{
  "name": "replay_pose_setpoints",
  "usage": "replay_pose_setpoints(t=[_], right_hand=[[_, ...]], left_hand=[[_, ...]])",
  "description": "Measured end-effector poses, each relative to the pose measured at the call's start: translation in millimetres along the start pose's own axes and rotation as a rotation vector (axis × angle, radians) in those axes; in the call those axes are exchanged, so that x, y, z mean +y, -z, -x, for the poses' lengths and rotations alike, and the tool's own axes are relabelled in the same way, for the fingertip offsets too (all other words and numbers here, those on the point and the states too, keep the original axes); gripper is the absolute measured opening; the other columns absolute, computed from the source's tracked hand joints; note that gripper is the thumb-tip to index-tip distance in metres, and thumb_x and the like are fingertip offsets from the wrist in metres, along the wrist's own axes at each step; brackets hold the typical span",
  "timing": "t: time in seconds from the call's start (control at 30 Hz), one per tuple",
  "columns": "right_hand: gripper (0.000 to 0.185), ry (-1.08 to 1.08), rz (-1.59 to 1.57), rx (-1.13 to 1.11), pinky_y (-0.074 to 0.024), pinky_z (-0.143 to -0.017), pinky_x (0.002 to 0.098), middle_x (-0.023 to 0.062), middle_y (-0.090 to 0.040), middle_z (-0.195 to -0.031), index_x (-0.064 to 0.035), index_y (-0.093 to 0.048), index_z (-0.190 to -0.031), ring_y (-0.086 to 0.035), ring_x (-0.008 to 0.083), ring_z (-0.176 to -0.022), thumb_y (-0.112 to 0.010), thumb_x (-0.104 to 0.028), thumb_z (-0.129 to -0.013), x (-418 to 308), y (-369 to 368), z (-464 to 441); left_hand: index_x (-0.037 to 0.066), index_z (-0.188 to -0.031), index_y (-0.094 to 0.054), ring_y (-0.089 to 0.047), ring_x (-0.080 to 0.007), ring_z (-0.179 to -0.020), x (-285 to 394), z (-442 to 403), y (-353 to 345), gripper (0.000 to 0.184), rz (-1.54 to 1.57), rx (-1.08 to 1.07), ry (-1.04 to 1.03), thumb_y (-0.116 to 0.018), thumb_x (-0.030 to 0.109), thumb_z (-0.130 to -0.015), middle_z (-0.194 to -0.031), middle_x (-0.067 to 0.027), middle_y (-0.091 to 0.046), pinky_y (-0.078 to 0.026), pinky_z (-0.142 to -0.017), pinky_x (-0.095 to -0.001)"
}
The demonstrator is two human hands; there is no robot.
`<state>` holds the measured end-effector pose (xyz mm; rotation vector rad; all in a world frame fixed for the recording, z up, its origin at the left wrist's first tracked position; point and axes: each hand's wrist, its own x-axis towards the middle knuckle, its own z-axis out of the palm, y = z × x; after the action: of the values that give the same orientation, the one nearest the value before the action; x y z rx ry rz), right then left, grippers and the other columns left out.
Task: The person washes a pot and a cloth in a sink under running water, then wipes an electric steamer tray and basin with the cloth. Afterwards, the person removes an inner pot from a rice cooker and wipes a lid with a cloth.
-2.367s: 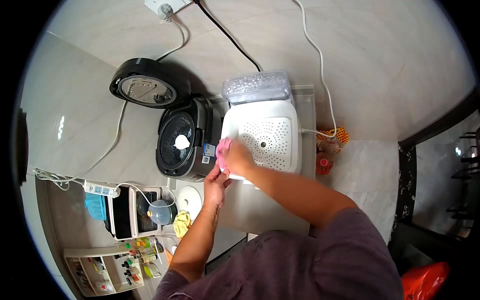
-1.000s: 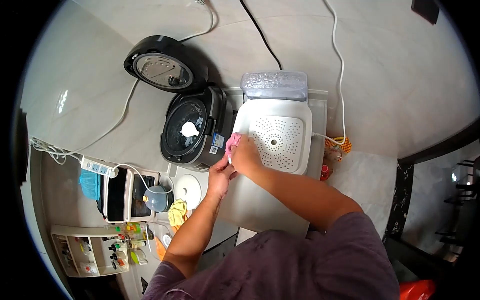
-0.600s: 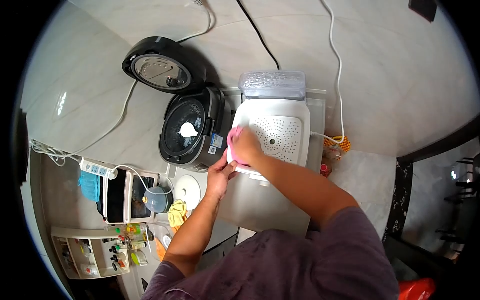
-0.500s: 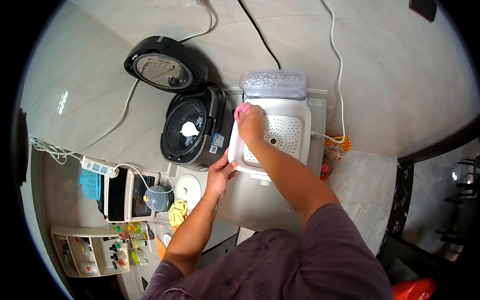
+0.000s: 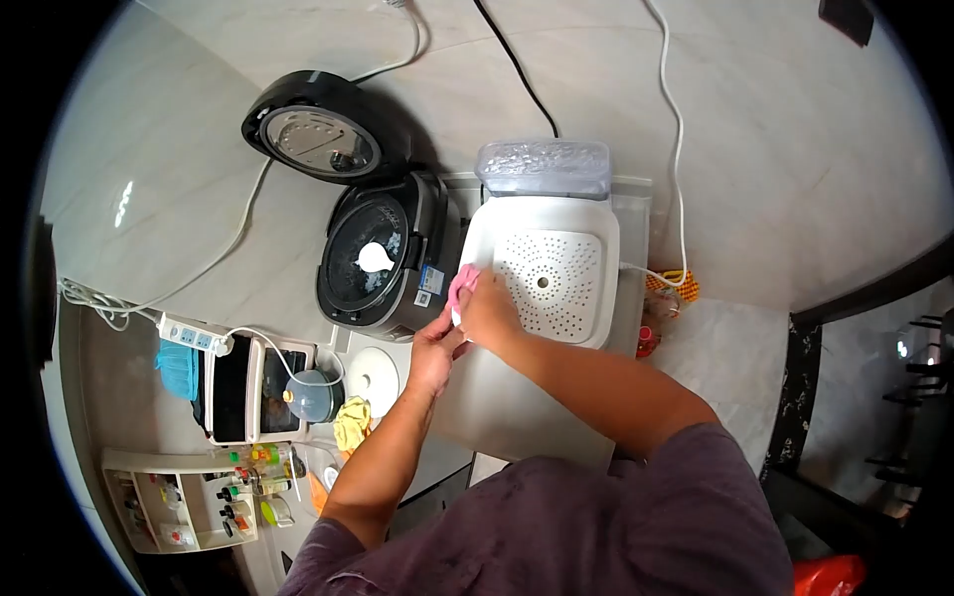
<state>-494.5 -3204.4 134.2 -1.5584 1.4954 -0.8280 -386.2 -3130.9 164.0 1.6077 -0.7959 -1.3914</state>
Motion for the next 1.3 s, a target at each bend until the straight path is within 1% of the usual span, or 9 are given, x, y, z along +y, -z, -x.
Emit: replay_pose_setpoints(t=[0.07,0.2,0.5,0.67,0.87,0.97,1.0,1.07,1.3], right_hand=[[0.031,0.009,-0.045,-0.104,-0.0504,-0.086,0.0506,0.0255,-0.063,-0.105,0.0013,-0.056,-0.106,-0.063,0.0425,-0.097,-0.056,-0.029,-0.098,3,10,-18],[0.021,0.126,-0.237,0.314,-0.0497,-0.079,0.0511,0.0254,-0.062,-0.095,0.0009,-0.056,-0.097,-0.063,0.043,-0.089,-0.056,-0.02,-0.097,4,9,-85],[0.036,-0.086,-0.113,-0.223,-0.0504,-0.087,0.0507,0.0278,-0.063,-0.106,0.0042,-0.056,-0.111,-0.064,0.0435,-0.1,-0.059,-0.028,-0.095,-20,37,-20],[0.027,0.042,-0.069,0.441,-0.0498,-0.085,0.0499,0.0234,-0.062,-0.097,-0.0006,-0.056,-0.105,-0.063,0.0414,-0.097,-0.057,-0.026,-0.097,12,-8,-97],[0.028,0.164,0.06,-0.172,-0.0496,-0.085,0.0514,0.0209,-0.064,-0.101,-0.0021,-0.058,-0.101,-0.062,0.0418,-0.099,-0.055,-0.03,-0.097,16,18,-12],[0.027,0.241,-0.134,0.138,-0.0503,-0.08,0.0514,0.022,-0.063,-0.092,-0.0027,-0.061,-0.095,-0.061,0.0453,-0.096,-0.059,-0.03,-0.095,1,30,-56],[0.034,0.386,0.031,0.265,-0.0525,-0.081,0.0498,0.0234,-0.062,-0.1,-0.0054,-0.065,-0.117,-0.063,0.043,-0.093,-0.065,-0.028,-0.092,-1,34,-81],[0.033,0.323,0.165,0.281,-0.0526,-0.082,0.0503,0.0213,-0.059,-0.105,-0.0099,-0.066,-0.118,-0.063,0.0431,-0.093,-0.066,-0.03,-0.092,-31,47,-87],[0.039,0.383,0.166,-0.109,-0.0519,-0.079,0.0515,0.0207,-0.053,-0.114,-0.0112,-0.058,-0.13,-0.062,0.042,-0.096,-0.062,-0.026,-0.095,-9,24,3]], left_hand=[[0.017,-0.146,-0.054,-0.06,-0.0058,-0.096,-6,-2,-1,0.052,0.015,0.003,-0.006,-0.066,0.006,-0.096,-0.113,0.0069,-0.066,-0.052,-0.085,-0.0249],[0.017,-0.146,-0.054,-0.059,-0.0056,-0.097,-1,2,0,0.053,0.038,0.019,-0.013,-0.066,0.007,-0.096,-0.113,0.008,-0.065,-0.051,-0.086,-0.0249],[0.017,-0.147,-0.053,-0.059,-0.0053,-0.099,-6,-2,2,0.052,0.021,0.008,-0.005,-0.066,0.007,-0.097,-0.115,0.007,-0.065,-0.051,-0.087,-0.0251],[0.017,-0.147,-0.053,-0.059,-0.0052,-0.098,2,1,0,0.053,0.03,0.016,0.004,-0.066,0.007,-0.096,-0.115,0.0076,-0.065,-0.051,-0.088,-0.0244],[0.02,-0.146,-0.054,-0.059,-0.0055,-0.099,-16,-10,8,0.053,-0.021,-0.017,-0.005,-0.067,0.01,-0.096,-0.12,0.0064,-0.066,-0.049,-0.086,-0.0246],[0.016,-0.147,-0.052,-0.059,-0.005,-0.098,-4,2,-6,0.053,0.074,0.057,-0.035,-0.066,0.007,-0.096,-0.118,0.0049,-0.065,-0.051,-0.086,-0.0232],[0.016,-0.147,-0.052,-0.059,-0.005,-0.098,-1,2,-5,0.053,0.07,0.046,-0.034,-0.066,0.007,-0.096,-0.118,0.0049,-0.065,-0.051,-0.087,-0.0233],[0.016,-0.147,-0.052,-0.059,-0.0051,-0.098,-1,3,-4,0.053,0.064,0.025,-0.011,-0.065,0.007,-0.097,-0.119,0.005,-0.065,-0.05,-0.088,-0.0236],[0.014,-0.15,-0.048,-0.061,-0.0077,-0.102,-19,-4,8,0.055,0.184,-0.048,0.01,-0.063,0.005,-0.097,-0.118,0.0023,-0.066,-0.049,-0.093,-0.0259]])
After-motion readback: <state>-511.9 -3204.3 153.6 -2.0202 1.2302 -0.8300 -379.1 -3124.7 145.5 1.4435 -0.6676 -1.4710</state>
